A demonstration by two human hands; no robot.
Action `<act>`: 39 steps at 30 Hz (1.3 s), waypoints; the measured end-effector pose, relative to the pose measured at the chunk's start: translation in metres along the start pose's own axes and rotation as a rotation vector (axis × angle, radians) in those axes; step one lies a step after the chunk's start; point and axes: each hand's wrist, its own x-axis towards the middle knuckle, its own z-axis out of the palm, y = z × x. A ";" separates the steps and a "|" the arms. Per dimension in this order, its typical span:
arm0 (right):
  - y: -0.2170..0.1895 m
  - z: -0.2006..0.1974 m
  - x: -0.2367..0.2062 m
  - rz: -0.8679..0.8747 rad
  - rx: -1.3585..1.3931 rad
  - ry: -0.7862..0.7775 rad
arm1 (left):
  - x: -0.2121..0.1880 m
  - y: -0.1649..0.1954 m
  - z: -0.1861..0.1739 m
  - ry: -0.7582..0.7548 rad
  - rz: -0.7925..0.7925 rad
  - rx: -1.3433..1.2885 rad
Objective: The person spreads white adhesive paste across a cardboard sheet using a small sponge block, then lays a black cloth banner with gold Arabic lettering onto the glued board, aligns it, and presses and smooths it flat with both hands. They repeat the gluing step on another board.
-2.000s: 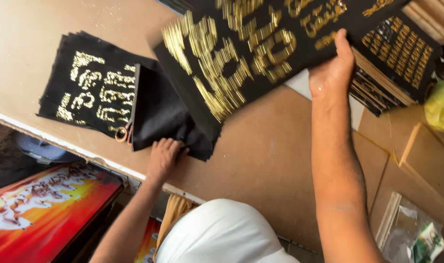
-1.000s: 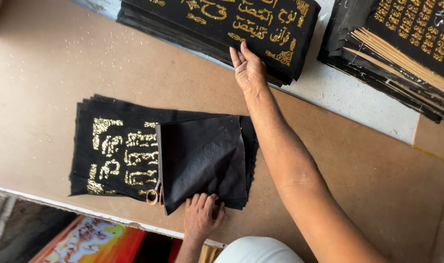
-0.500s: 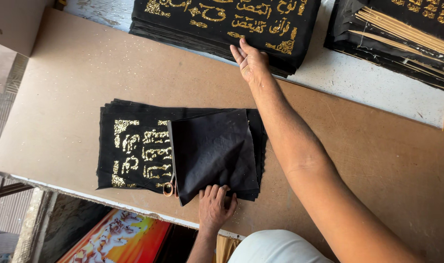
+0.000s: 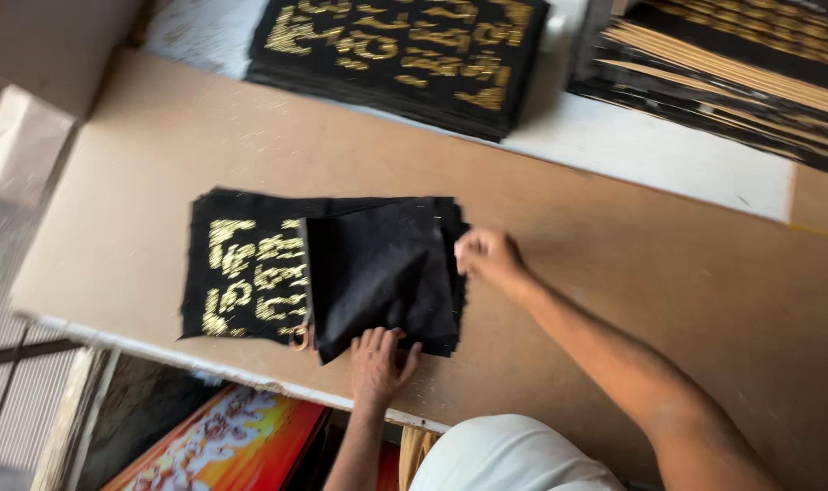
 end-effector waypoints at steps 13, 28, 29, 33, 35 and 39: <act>0.170 -0.273 -0.416 0.252 -0.082 1.009 | -0.014 0.022 0.070 0.299 0.246 0.505; 0.293 -0.530 -0.662 0.424 -0.428 1.788 | -0.154 0.382 0.281 0.115 0.492 0.101; 0.296 -0.537 -0.665 0.444 -0.326 1.789 | -0.162 0.391 0.286 0.090 0.506 0.097; 0.304 -0.544 -0.669 0.394 -0.302 1.766 | -0.173 0.399 0.297 -0.006 0.561 0.178; 0.304 -0.542 -0.666 0.358 -0.293 1.736 | -0.166 0.395 0.300 -0.042 0.544 0.245; 0.294 -0.540 -0.656 0.396 -0.298 1.628 | -0.145 0.402 0.312 -0.066 0.520 0.189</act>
